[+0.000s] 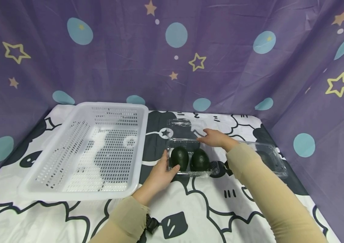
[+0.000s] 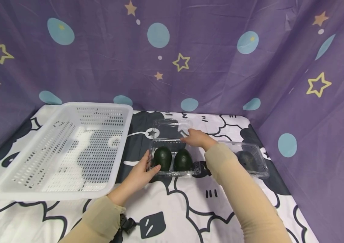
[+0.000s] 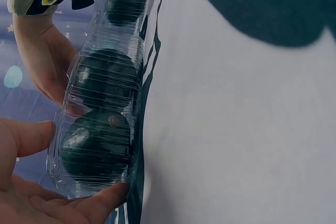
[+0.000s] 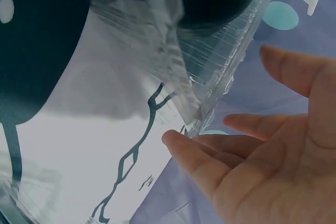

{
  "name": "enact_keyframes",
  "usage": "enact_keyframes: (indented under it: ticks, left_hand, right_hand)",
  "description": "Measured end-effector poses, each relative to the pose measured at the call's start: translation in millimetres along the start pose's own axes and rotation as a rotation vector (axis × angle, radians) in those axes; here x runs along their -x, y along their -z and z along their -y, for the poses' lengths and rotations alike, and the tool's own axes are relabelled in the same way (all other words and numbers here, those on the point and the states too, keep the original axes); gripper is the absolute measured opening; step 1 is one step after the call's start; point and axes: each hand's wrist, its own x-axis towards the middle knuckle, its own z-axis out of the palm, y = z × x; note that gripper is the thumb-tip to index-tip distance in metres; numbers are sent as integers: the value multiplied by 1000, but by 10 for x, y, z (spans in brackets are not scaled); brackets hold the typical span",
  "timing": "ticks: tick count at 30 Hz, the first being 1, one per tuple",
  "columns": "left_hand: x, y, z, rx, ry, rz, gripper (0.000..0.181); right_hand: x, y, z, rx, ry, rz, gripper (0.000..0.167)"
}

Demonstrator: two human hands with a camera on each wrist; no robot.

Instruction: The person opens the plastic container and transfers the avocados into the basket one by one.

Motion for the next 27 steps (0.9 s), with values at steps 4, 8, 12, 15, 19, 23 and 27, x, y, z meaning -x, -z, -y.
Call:
enact_keyframes:
  ticks: [4, 8, 12, 15, 19, 23, 27]
  left_hand:
    - [12, 6, -2, -6, -2, -8, 81]
    - [20, 0, -3, 0, -4, -23, 82]
    - [27, -13, -14, 1, -7, -37, 81]
    - [45, -15, -38, -4, 1, -49, 81]
    - [64, -9, -73, -1, 20, -55, 80]
    - [78, 4, -97, -3, 33, -55, 80]
    - [85, 13, -113, -8, 27, -59, 79]
  right_hand:
    - [30, 17, 10, 19, -3, -22, 77]
    - [65, 30, 9, 52, 6, -48, 78]
    - [101, 38, 16, 73, 31, -74, 78]
    - [134, 45, 44, 80, 50, -94, 77]
    - [185, 56, 95, 108, 61, -107, 75]
    - [241, 52, 152, 134, 67, -102, 73]
    - [296, 35, 205, 142, 80, -95, 71]
